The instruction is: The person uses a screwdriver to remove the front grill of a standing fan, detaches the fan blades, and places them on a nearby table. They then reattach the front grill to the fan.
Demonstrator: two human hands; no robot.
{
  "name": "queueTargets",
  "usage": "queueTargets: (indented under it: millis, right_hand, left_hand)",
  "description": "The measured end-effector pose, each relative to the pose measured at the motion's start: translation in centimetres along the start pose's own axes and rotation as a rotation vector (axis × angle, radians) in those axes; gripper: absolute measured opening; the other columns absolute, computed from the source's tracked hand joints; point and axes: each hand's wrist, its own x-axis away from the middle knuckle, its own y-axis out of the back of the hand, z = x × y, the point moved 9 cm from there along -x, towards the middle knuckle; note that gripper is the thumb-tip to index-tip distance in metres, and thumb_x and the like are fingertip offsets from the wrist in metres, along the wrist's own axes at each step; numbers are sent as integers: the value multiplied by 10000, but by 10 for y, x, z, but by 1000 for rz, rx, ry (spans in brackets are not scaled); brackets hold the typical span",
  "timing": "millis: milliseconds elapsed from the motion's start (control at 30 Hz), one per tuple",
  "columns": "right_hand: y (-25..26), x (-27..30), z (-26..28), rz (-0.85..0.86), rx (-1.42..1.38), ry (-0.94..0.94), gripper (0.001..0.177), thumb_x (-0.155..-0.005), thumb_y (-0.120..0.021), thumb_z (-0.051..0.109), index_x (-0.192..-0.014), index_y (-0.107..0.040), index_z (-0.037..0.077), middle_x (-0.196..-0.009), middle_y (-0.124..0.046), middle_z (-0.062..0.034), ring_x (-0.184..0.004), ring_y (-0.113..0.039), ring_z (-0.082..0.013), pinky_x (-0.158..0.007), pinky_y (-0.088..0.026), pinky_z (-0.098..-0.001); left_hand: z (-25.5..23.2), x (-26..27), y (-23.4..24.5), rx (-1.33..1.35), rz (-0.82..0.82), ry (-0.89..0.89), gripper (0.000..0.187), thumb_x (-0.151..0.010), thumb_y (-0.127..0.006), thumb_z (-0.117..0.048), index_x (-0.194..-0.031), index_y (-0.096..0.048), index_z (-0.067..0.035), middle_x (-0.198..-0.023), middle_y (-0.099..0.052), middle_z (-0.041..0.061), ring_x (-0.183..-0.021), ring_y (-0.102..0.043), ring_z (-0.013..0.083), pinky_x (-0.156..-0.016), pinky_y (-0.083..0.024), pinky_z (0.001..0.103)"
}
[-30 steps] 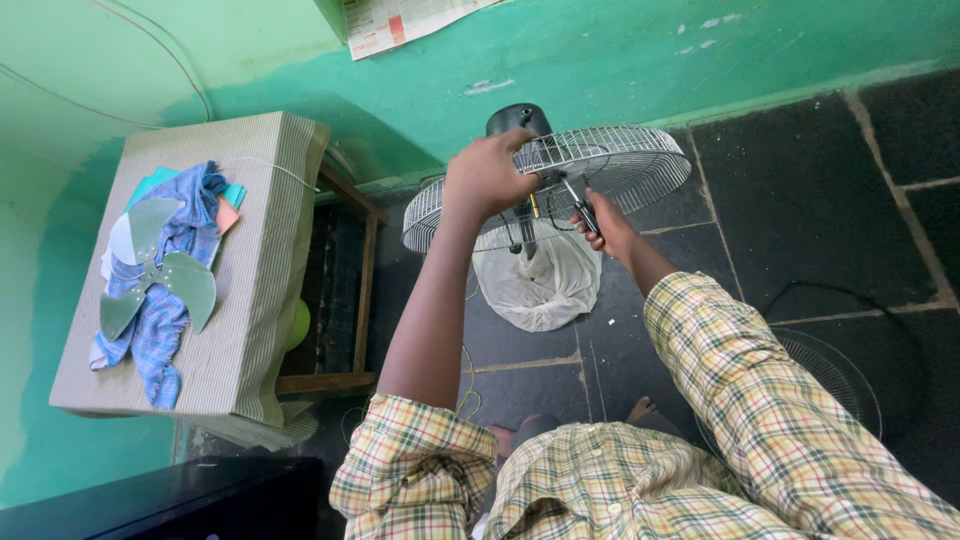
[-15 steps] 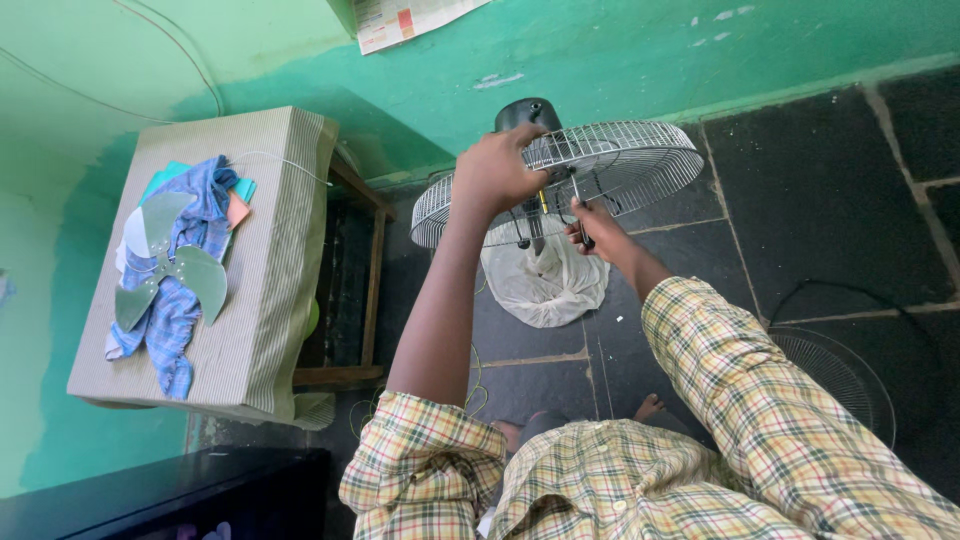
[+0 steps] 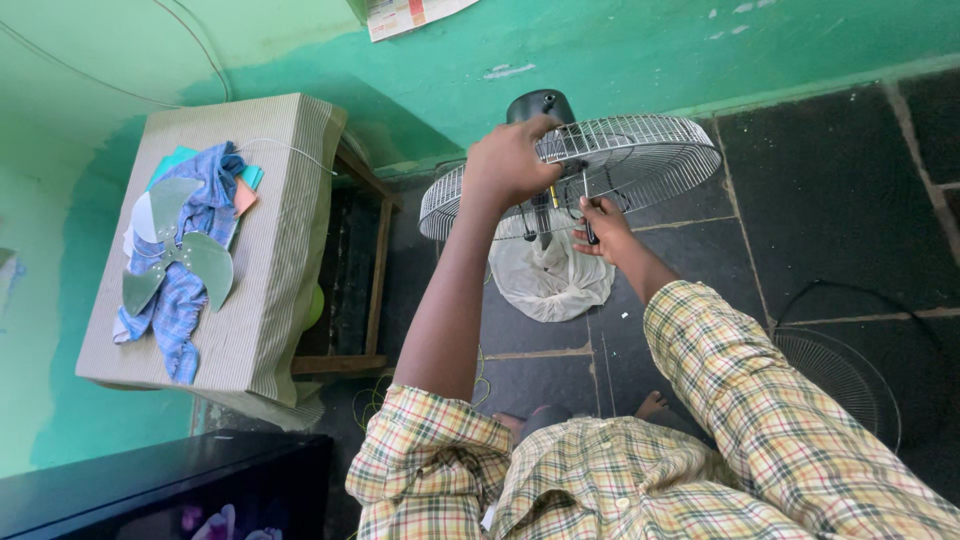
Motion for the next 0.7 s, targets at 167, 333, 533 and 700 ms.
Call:
queueTargets:
  millis: [167,333,533,700]
  right_hand:
    - [-8,-9,-8,74,49,-63,417,-1000,-453,645,-1181,-489,271,-933,-660,-82,-698,-628,-171,-553,-497,-360]
    - [-22,-17,-17,322,-242,-75,520,-1025,-350,557,-1172,-603,128,-927,-718,-61,-691,-648,-137,-553,-513,-344]
    - [6,-9,-2,17,-13,140,227,-1010,-572,349,-1043,-610,127,-868,-677,-5,-680,-588,-111,-527,-528,-351]
    - [23,-1,15,-259,93,273,291,-907,-808,222,-944,-555,82,-803,-621,-55,-598,-540,-117,-467,-409,-336]
  left_hand:
    - [2,1,-3,13,1,11,580,-677,-712,-403,-1238,-704,-253,-1069,-756,130,-1039,-702,345,-898,-548,489]
    - [4,1,-2,-8,3,31,569,-691,-722,-420,-1239,-705,-267,-1078,-745,139,-1052,-692,347,-909,-542,487]
    - [1,2,0,7,21,41,572,-693,-722,-412,-1246,-690,-268,-1108,-749,106,-1073,-688,335,-914,-532,490]
    - [0,3,2,-9,5,20,592,-679,-705,-383,-1260,-684,-273,-1123,-753,98,-1080,-690,332,-917,-533,487]
